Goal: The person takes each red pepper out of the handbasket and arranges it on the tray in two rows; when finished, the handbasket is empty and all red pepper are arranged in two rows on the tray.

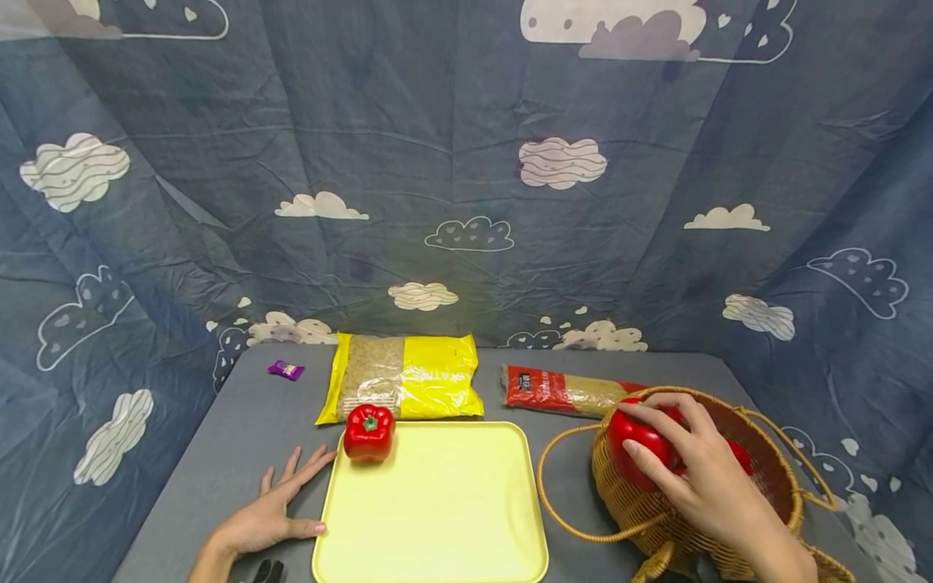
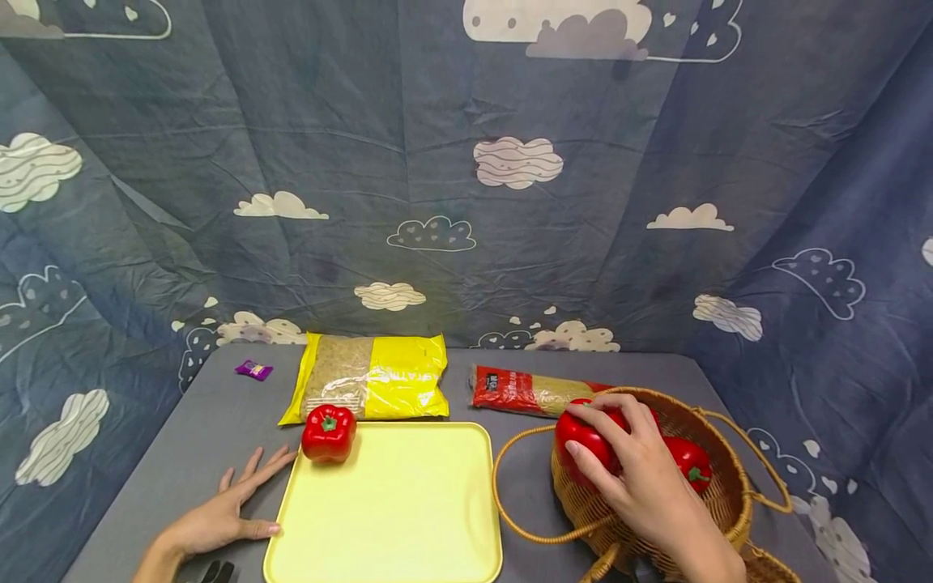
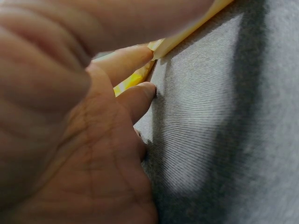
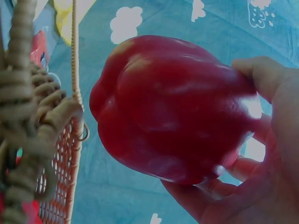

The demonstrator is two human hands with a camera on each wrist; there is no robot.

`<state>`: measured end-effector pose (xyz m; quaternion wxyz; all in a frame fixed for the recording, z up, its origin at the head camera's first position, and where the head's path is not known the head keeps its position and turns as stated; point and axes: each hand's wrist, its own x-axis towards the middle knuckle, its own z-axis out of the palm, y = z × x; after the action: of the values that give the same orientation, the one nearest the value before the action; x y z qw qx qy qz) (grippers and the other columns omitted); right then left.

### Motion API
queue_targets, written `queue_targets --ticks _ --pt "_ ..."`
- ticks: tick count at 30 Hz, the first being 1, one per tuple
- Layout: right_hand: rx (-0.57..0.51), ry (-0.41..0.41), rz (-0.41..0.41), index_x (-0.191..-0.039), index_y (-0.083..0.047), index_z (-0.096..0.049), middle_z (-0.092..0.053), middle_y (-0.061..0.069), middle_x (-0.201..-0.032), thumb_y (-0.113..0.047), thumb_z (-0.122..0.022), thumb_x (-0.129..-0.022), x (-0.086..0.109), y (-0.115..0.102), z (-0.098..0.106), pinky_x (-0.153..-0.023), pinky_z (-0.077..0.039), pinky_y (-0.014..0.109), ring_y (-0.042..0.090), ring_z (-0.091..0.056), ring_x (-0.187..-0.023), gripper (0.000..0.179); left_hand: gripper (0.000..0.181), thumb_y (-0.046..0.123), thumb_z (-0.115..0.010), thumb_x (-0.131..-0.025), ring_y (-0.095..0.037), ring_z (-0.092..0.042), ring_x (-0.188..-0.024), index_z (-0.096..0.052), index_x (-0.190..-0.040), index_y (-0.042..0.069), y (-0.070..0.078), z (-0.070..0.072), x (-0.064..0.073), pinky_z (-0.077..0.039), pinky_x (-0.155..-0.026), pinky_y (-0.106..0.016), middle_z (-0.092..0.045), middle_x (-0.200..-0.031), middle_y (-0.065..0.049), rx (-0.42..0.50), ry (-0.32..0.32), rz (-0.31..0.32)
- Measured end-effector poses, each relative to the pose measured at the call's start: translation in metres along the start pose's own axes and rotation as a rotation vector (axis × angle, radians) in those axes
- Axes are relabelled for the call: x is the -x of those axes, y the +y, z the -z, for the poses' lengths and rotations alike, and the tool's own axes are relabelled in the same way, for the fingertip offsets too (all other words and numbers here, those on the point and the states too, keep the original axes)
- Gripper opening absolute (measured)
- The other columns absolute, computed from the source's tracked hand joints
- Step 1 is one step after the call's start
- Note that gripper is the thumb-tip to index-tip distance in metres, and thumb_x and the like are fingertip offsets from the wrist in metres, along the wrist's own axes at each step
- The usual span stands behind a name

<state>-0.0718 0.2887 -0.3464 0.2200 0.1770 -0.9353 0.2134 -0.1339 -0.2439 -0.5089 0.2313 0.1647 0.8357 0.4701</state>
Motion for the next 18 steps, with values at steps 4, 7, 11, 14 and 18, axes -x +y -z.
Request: queue_targets --ticks 4,7,11,14,18 --pt "-0.041 -0.002 0.008 -0.135 -0.022 -0.063 -0.053 0.004 -0.131 -0.009 -0.080 -0.084 -0.002 -0.002 -0.003 -0.066 -0.058 0.024 0.013 -0.051 -0.109 0.055 0.099 0.030 -0.081 -0.082 -0.049 0.031 -0.145 -0.023 -0.160 0.012 0.000 0.001 0.001 0.034 -0.101 -0.070 -0.004 -0.166 -0.025 0.014 -0.010 0.009" --pt "-0.057 -0.002 0.015 -0.142 -0.024 -0.057 -0.051 0.006 -0.142 -0.007 -0.077 -0.086 -0.003 -0.003 -0.006 -0.070 -0.060 0.025 0.012 -0.049 -0.116 0.062 0.099 0.030 -0.081 -0.082 -0.049 0.032 -0.144 -0.023 -0.161 0.012 0.001 0.002 0.001 0.035 -0.100 -0.069 -0.003 -0.166 -0.025 0.015 -0.016 0.013" --pt "-0.046 -0.016 0.012 -0.147 -0.027 -0.052 -0.050 0.004 -0.146 -0.009 -0.074 -0.089 -0.002 -0.006 -0.008 -0.075 -0.061 0.030 0.016 -0.048 -0.123 0.065 0.099 0.029 -0.081 -0.082 -0.049 0.032 -0.144 -0.023 -0.161 0.013 -0.001 0.001 0.001 0.036 -0.100 -0.069 -0.003 -0.166 -0.024 0.028 -0.016 0.012" --pt "-0.034 -0.030 0.013 -0.147 -0.028 -0.052 -0.054 0.001 -0.142 -0.011 -0.071 -0.091 -0.002 -0.008 -0.010 -0.080 -0.061 0.036 0.017 -0.051 -0.121 0.061 0.098 0.029 -0.082 -0.081 -0.049 0.033 -0.144 -0.025 -0.160 0.015 -0.002 0.001 0.001 0.037 -0.099 -0.069 -0.004 -0.166 -0.024 0.045 -0.013 -0.004" --pt "-0.052 -0.058 0.003 -0.145 -0.029 -0.053 -0.056 -0.004 -0.137 -0.013 -0.069 -0.093 -0.002 -0.011 -0.011 -0.083 -0.060 0.035 0.013 -0.055 -0.116 0.056 0.098 0.031 -0.082 -0.081 -0.050 0.032 -0.144 -0.026 -0.160 0.018 -0.005 0.000 0.001 0.037 -0.099 -0.069 -0.005 -0.166 -0.023 0.036 -0.004 -0.015"
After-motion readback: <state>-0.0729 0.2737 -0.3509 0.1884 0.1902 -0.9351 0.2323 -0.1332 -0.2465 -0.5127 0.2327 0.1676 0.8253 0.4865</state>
